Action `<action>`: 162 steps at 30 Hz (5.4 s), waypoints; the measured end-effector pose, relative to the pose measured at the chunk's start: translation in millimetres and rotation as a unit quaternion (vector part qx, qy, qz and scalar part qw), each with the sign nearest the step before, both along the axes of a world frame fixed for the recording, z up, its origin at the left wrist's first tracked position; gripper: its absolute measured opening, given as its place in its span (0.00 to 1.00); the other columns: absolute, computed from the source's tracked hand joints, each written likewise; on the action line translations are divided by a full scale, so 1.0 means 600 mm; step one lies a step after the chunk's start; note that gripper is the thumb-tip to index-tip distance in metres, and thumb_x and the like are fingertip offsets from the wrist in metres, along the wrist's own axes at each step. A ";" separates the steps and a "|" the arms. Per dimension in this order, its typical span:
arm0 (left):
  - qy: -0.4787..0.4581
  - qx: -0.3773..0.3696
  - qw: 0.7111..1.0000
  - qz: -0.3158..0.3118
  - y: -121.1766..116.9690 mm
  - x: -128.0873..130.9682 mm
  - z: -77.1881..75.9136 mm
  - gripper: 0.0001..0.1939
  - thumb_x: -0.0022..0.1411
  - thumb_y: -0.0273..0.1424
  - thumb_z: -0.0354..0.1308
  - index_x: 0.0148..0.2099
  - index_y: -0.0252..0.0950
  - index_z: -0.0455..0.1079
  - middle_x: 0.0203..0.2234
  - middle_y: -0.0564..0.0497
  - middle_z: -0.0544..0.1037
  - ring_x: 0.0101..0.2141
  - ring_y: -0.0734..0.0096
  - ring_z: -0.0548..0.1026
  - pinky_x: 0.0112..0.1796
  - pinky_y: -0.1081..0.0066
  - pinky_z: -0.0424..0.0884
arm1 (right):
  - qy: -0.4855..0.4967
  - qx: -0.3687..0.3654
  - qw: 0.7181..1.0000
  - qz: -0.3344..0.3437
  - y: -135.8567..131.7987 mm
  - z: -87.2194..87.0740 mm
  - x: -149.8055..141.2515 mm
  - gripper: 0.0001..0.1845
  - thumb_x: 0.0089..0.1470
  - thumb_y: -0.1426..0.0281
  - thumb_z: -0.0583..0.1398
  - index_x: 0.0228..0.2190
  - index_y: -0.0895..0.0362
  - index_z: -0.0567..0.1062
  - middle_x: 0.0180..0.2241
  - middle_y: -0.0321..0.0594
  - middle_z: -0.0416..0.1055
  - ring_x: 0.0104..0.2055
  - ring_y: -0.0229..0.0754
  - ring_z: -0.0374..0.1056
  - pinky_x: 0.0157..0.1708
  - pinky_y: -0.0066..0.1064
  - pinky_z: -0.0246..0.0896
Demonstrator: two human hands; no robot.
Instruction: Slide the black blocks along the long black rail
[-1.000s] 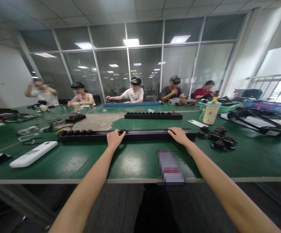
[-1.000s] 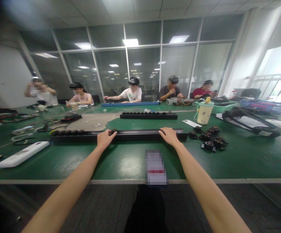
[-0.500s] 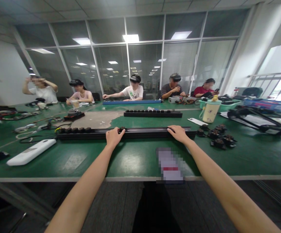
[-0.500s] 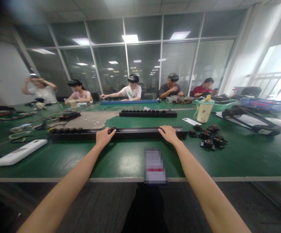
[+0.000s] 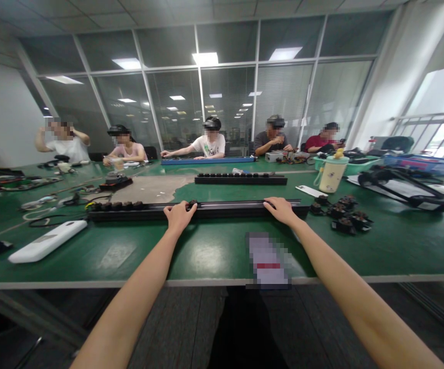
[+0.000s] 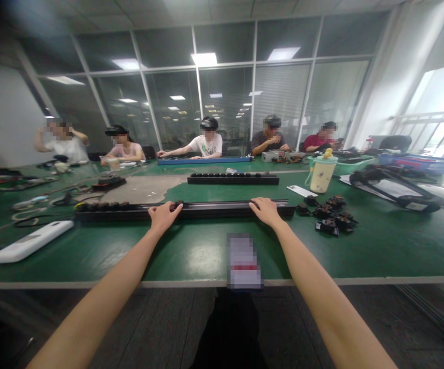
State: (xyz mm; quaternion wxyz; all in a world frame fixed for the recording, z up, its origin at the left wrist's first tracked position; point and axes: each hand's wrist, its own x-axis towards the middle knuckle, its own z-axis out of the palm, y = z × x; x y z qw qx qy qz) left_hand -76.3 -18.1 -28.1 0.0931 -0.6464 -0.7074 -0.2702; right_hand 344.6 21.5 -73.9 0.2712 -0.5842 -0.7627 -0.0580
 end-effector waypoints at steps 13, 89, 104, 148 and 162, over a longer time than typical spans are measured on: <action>-0.002 -0.008 1.000 -0.010 -0.003 0.005 0.004 0.26 0.69 0.52 0.46 0.47 0.39 0.77 0.45 0.41 0.84 0.51 0.47 0.76 0.55 0.48 0.54 | -0.009 0.004 1.000 0.001 -0.001 0.003 0.000 0.23 0.70 0.57 0.51 0.55 0.51 0.77 0.58 0.43 0.75 0.61 0.51 0.67 0.60 0.45 0.60; 0.013 -0.011 0.995 -0.095 -0.012 0.026 -0.001 0.21 0.69 0.49 0.50 0.48 0.41 0.75 0.49 0.43 0.82 0.53 0.49 0.75 0.56 0.50 0.52 | 0.001 -0.007 1.000 -0.005 -0.012 0.012 -0.004 0.24 0.70 0.56 0.51 0.56 0.51 0.77 0.59 0.43 0.74 0.61 0.54 0.66 0.60 0.47 0.60; 0.022 -0.012 0.994 -0.108 -0.010 0.023 -0.004 0.24 0.69 0.52 0.48 0.49 0.40 0.75 0.50 0.42 0.82 0.54 0.49 0.74 0.56 0.50 0.52 | -0.003 -0.008 1.000 -0.008 -0.008 0.007 -0.003 0.25 0.70 0.56 0.50 0.56 0.53 0.77 0.59 0.43 0.73 0.62 0.54 0.65 0.61 0.46 0.58; 0.069 -0.009 0.983 -0.168 -0.004 0.023 -0.015 0.29 0.65 0.56 0.55 0.57 0.43 0.73 0.56 0.41 0.78 0.57 0.45 0.70 0.56 0.48 0.50 | -0.006 -0.014 1.000 -0.008 -0.010 0.012 -0.003 0.25 0.70 0.55 0.49 0.57 0.52 0.76 0.60 0.44 0.73 0.62 0.54 0.65 0.61 0.47 0.59; 0.084 -0.008 0.980 -0.181 -0.002 0.030 -0.020 0.30 0.65 0.56 0.55 0.59 0.43 0.72 0.56 0.39 0.77 0.57 0.44 0.69 0.57 0.48 0.50 | -0.003 -0.018 1.000 -0.011 -0.011 0.012 -0.003 0.25 0.70 0.55 0.50 0.57 0.50 0.77 0.60 0.44 0.73 0.62 0.54 0.65 0.60 0.48 0.60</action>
